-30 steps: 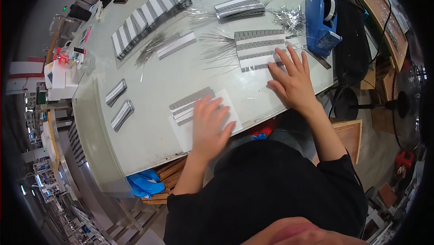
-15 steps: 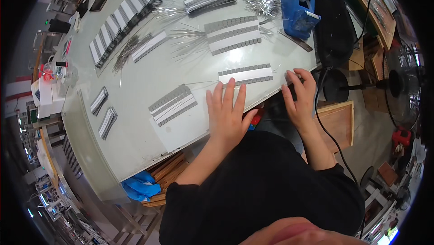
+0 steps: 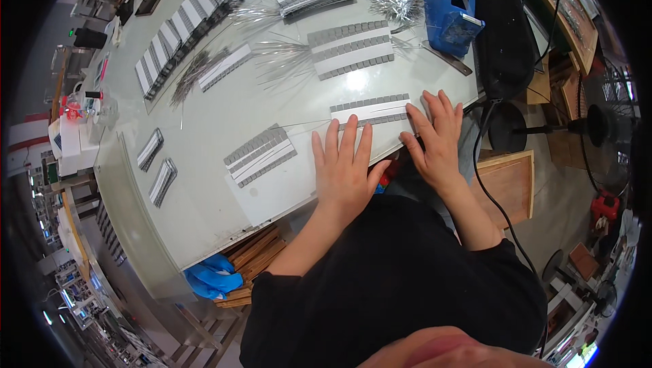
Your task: Assembling electronic components by taping ribbon wires to solar cell strips at a workbench.
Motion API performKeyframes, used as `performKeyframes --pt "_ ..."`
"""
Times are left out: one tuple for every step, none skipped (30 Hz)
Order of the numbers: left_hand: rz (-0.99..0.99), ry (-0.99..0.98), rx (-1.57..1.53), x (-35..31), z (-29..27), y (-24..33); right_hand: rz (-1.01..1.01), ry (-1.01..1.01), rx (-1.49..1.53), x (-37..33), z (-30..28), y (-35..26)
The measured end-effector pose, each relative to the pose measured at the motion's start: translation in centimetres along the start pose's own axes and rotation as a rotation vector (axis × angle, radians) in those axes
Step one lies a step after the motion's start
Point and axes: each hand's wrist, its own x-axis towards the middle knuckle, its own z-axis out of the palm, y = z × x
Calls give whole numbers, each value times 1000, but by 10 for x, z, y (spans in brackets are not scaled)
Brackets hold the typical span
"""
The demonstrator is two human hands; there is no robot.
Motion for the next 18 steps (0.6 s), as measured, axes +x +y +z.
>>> performKeyframes --pt "-2 3 3 -1 0 -1 -9 -7 11 2 1 0" --pt "-18 3 12 -2 0 -1 -16 0 18 4 2 0" --pt "-10 12 -4 -1 2 -1 -25 6 27 6 3 -1" --pt "-5 23 -14 -1 0 -2 -43 -14 15 10 3 -4" --pt "-6 23 -17 -1 -1 -2 -60 -23 34 12 3 -7" --pt "-3 32 -28 -1 -3 -2 -89 -51 5 13 2 -9" --pt "-2 43 -35 -2 -1 -3 -120 -78 -22 14 6 -10" --pt "1 52 -42 -2 -1 -3 -138 -77 -20 15 7 -11" --pt "7 54 -46 -3 0 -4 -153 -70 -6 16 8 -13" --pt "10 56 -44 -5 0 -5 -171 -61 14 19 9 -17" --pt "4 60 -66 -4 -1 -4 -195 -33 39 24 10 -22" --pt "-14 61 -47 -6 1 -4 -210 -35 61 32 12 -29" --pt "-1 76 -46 -8 7 -5 -237 -61 138 41 16 -37" --pt "24 91 -56 -8 9 -6 -255 -82 202 52 15 -44" --pt "91 101 -22 -10 9 -9 -277 -68 207 65 16 -59" --pt "68 127 -53 -11 12 -8 -295 -88 220 75 20 -70" --pt "49 154 -89 -14 18 -8 -310 -106 227 84 23 -78" --pt "39 126 -111 -21 24 -10 -292 -180 177 90 23 -88"
